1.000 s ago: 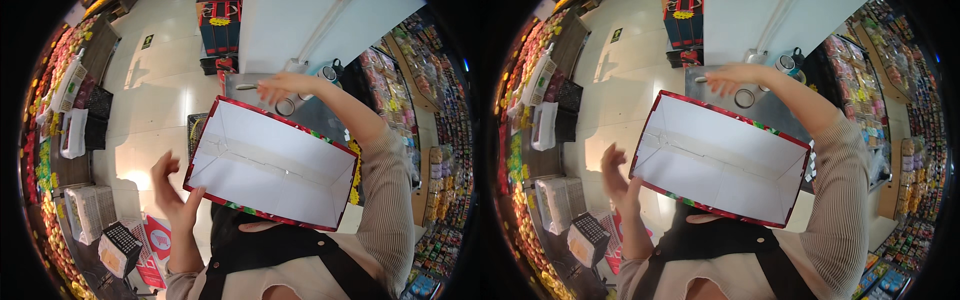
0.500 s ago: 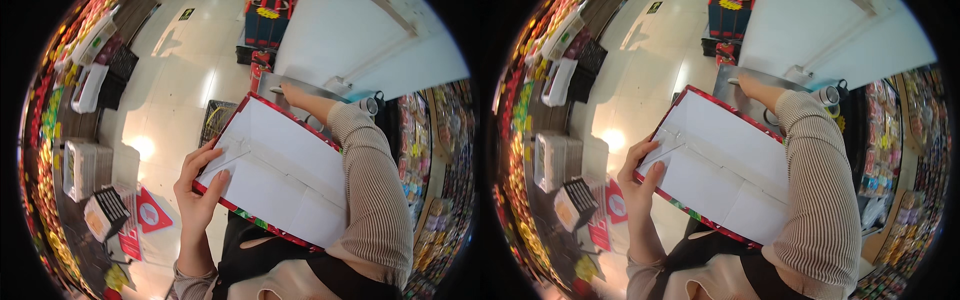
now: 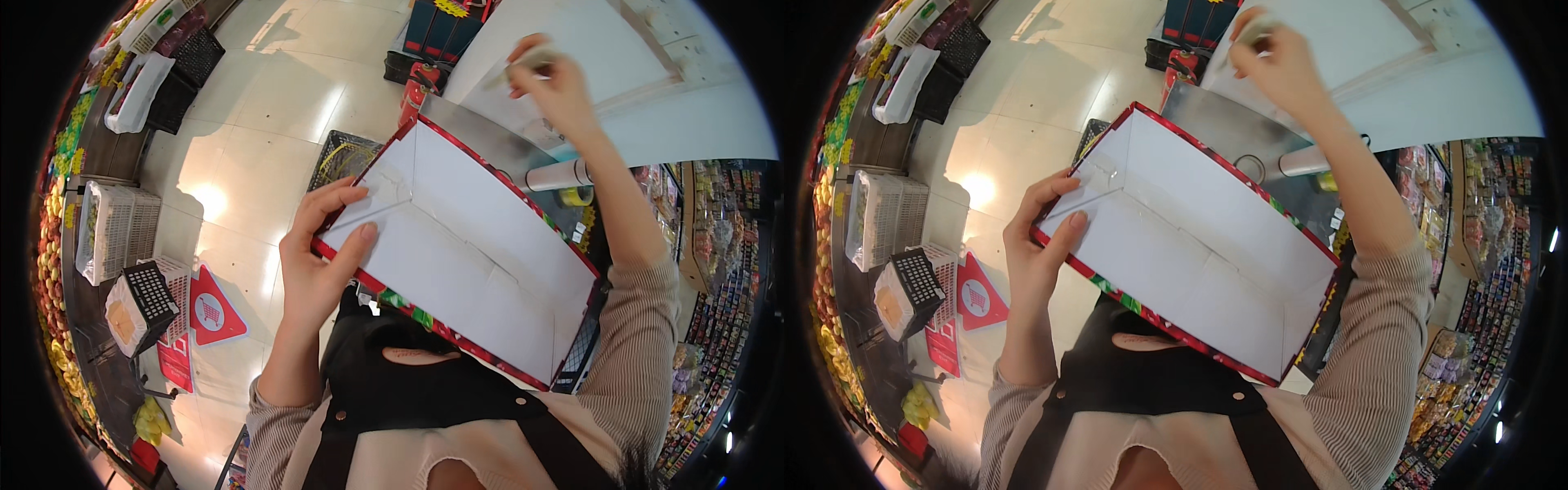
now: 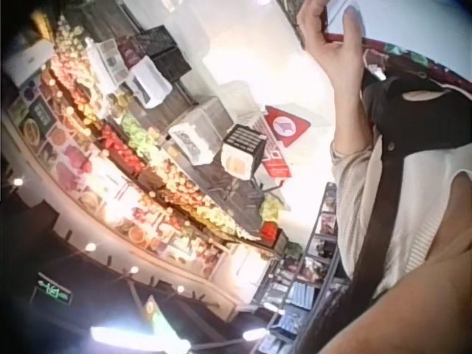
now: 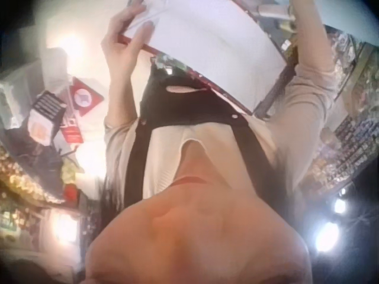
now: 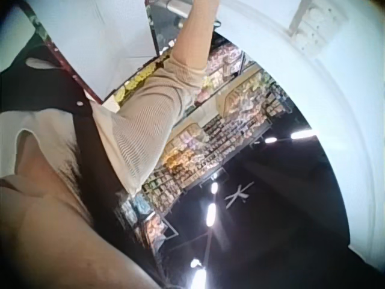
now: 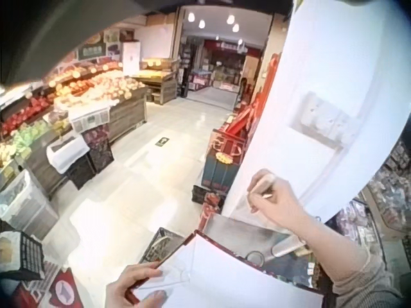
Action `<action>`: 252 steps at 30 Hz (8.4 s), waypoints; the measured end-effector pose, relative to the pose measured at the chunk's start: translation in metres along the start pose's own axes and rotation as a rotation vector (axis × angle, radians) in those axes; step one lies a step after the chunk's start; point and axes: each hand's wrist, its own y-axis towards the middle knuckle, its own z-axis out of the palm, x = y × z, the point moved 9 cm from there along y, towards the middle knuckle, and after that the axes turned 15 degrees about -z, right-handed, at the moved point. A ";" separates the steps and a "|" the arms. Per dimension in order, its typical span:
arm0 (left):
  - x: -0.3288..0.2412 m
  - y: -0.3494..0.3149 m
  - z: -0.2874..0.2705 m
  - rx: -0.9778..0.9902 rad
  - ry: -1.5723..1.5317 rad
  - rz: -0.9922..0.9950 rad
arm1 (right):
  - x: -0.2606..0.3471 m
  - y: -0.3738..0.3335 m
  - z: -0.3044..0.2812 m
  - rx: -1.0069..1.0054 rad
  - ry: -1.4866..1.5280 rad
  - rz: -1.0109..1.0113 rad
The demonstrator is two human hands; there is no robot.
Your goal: The person assembles two flat-packed cardboard boxes in a grocery store produce section. They fold the flaps, cut along scored lines with a knife, and secure the boxes with rubber bands. The finished boxes are placed on a display shelf.
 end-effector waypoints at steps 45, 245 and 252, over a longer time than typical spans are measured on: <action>0.004 0.010 -0.007 0.012 -0.065 0.002 | 0.177 -0.106 0.024 0.230 0.298 -0.044; -0.062 -0.140 0.185 0.775 0.943 1.012 | 0.249 -0.303 -0.004 0.152 -0.481 0.567; -0.054 -0.151 0.177 0.657 0.968 1.054 | 0.257 -0.252 -0.022 0.433 -0.706 0.493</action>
